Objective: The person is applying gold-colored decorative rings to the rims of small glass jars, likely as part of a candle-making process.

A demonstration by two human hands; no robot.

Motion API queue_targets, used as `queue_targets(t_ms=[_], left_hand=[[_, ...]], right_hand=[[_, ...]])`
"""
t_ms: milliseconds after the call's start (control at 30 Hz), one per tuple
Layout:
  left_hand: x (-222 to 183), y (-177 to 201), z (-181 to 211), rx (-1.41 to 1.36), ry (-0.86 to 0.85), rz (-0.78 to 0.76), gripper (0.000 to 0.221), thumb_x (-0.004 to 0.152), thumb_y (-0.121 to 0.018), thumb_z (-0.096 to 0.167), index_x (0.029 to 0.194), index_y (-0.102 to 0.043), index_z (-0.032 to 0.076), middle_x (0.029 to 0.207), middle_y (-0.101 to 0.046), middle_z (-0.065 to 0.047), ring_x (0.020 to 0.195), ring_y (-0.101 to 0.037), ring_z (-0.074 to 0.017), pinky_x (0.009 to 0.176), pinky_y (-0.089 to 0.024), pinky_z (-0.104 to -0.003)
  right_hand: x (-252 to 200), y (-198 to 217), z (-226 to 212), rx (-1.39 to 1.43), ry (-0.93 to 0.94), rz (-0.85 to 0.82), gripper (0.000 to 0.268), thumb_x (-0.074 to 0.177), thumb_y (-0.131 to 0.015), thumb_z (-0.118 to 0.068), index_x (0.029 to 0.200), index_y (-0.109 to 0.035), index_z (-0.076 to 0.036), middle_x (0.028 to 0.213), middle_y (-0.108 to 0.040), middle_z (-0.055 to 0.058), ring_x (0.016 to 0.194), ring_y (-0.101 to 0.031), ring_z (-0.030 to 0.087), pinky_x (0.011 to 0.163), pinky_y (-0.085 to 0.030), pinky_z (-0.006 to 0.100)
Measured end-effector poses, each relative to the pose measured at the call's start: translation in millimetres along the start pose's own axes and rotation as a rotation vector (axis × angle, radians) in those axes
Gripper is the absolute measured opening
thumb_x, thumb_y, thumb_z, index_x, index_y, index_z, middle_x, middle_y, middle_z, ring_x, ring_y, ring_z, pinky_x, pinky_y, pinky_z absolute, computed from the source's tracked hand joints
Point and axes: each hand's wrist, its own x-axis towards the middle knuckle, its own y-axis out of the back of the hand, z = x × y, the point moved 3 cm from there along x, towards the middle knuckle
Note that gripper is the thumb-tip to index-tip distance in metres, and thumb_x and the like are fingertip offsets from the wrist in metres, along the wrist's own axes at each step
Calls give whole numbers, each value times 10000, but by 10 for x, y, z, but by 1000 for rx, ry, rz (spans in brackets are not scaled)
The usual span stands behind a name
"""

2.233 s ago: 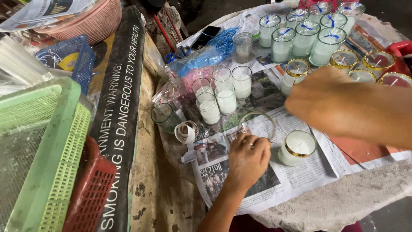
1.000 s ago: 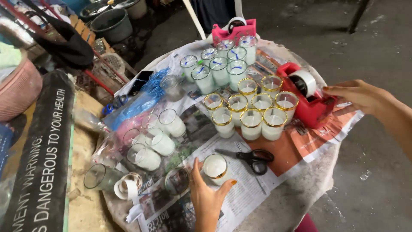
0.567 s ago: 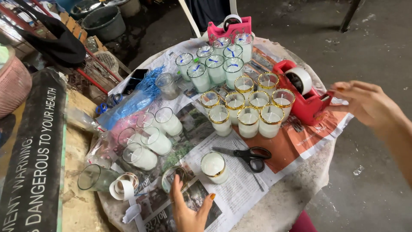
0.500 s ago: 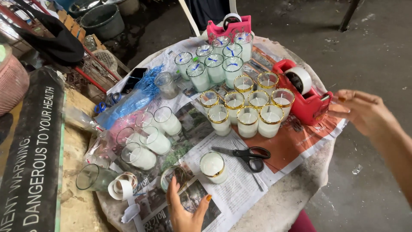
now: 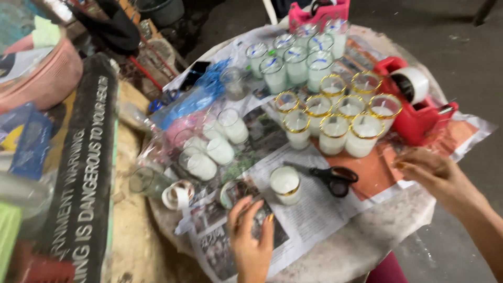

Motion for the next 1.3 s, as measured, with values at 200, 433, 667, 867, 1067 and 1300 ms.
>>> queue_targets(t_ms=[200, 433, 667, 867, 1067, 1300], left_hand=[[294, -1, 510, -131, -73, -224, 186, 928, -702, 207, 1086, -736, 114, 1244, -569, -58, 1079, -529, -268, 864, -503, -419], [344, 19, 454, -350, 21, -335, 64, 918, -719, 132, 866, -705, 98, 1062, -585, -26, 1060, -579, -178, 988, -430, -381], [307, 104, 355, -343, 34, -219, 34, 920, -702, 128, 888, -701, 118, 1052, -574, -42, 1029, -569, -197, 888, -480, -357], [222, 18, 194, -397, 24, -193, 114, 971, -681, 212, 918, -707, 114, 1072, -562, -48, 1048, -588, -198, 938, -494, -376], [125, -145, -79, -397, 71, -98, 48, 935, -749, 165, 974, -740, 139, 1174, -561, -61, 1138, -596, -204, 973, -533, -371], [64, -310, -297, -452, 120, -28, 241, 976, -691, 320, 965, -762, 90, 1164, -561, -52, 1115, -584, -202, 941, -541, -373]], right_hand=[[-351, -1080, -994, -227, 424, -541, 390, 1009, -509, -265, 972, -845, -68, 1039, -752, 35, 1081, -696, 157, 932, -526, 315], [-390, -1459, -1103, -282, 429, -647, 421, 988, -510, -306, 1135, -848, -102, 1120, -692, 16, 1119, -655, 141, 938, -555, 312], [-379, -1504, -360, 201, -64, -553, 813, 716, -560, -660, 1187, -748, -25, 1117, -810, 192, 1003, -769, 320, 791, -644, 492], [-546, -1809, -430, 339, -54, -533, 393, 788, -786, -248, 1079, -778, 16, 1047, -832, 154, 930, -799, 278, 688, -580, 382], [-569, -1886, -518, 97, 308, -203, 73, 859, -716, 4, 887, -751, -54, 1039, -721, 108, 1015, -689, 193, 844, -566, 337], [-645, -1938, -541, 13, 317, -78, 83, 876, -761, -75, 956, -780, -93, 1097, -661, 42, 1014, -639, 133, 775, -575, 252]])
